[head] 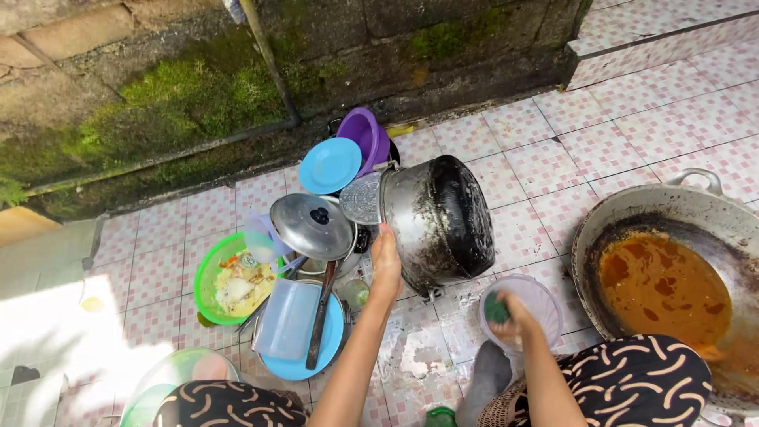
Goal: Scrubbing and cleaning various kitchenware including a large wok, pots, lids, and containers on the floor.
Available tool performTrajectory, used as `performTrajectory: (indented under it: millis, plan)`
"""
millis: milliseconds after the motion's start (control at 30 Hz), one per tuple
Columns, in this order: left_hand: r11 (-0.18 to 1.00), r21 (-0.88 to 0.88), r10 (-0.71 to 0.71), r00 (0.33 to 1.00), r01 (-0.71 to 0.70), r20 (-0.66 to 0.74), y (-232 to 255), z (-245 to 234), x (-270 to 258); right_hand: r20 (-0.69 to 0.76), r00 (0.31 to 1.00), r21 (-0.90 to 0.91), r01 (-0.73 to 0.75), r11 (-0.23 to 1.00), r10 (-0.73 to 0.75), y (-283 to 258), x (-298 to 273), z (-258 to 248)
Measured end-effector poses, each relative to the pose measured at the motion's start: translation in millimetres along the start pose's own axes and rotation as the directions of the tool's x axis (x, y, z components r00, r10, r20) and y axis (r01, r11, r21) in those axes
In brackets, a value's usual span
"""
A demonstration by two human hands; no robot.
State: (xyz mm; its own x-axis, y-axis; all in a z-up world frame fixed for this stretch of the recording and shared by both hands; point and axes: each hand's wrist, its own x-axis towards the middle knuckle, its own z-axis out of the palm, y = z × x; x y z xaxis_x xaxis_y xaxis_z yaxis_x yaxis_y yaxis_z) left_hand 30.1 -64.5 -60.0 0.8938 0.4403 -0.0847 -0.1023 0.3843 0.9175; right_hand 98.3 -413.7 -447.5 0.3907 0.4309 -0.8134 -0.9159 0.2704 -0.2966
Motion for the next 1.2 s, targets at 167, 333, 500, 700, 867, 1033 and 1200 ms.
performTrajectory:
  millis: [167,333,500,700,867,1033,1200]
  plan:
    - [0.893,0.422,0.147,0.988,-0.156,0.053,-63.6,-19.9,30.4,-0.125,0.190,-0.547,0.806,0.228,-0.974,-62.1,-238.2,233.2]
    - [0.713,0.648,0.174,0.963,-0.267,0.206,-32.1,7.9,0.7,0.559,-0.304,-0.592,0.506,-0.628,-0.771,-47.7,-364.9,399.8]
    - [0.705,0.630,0.134,0.933,-0.326,0.333,29.4,15.7,-54.7,0.685,0.125,-0.714,0.309,-0.628,-0.717,-133.2,-308.9,412.2]
    - [0.717,0.621,0.090,0.925,-0.318,0.369,83.2,10.9,-80.0,0.336,0.826,-0.934,0.353,-0.048,-0.452,-252.4,-232.4,348.6]
    - [0.876,0.408,0.182,0.960,-0.257,0.214,87.7,12.4,-78.9,0.577,0.735,-0.689,0.672,0.271,-0.355,-256.3,-129.5,219.7]
    - [0.908,0.262,0.307,0.945,-0.327,0.113,63.0,55.1,-70.1,0.366,0.760,-0.284,0.641,0.713,-0.537,-126.2,-105.6,229.7]
    - [0.911,0.239,0.353,0.935,-0.337,-0.026,3.4,109.8,-50.8,0.038,0.827,0.303,0.526,0.795,-0.561,-41.4,-53.5,176.0]
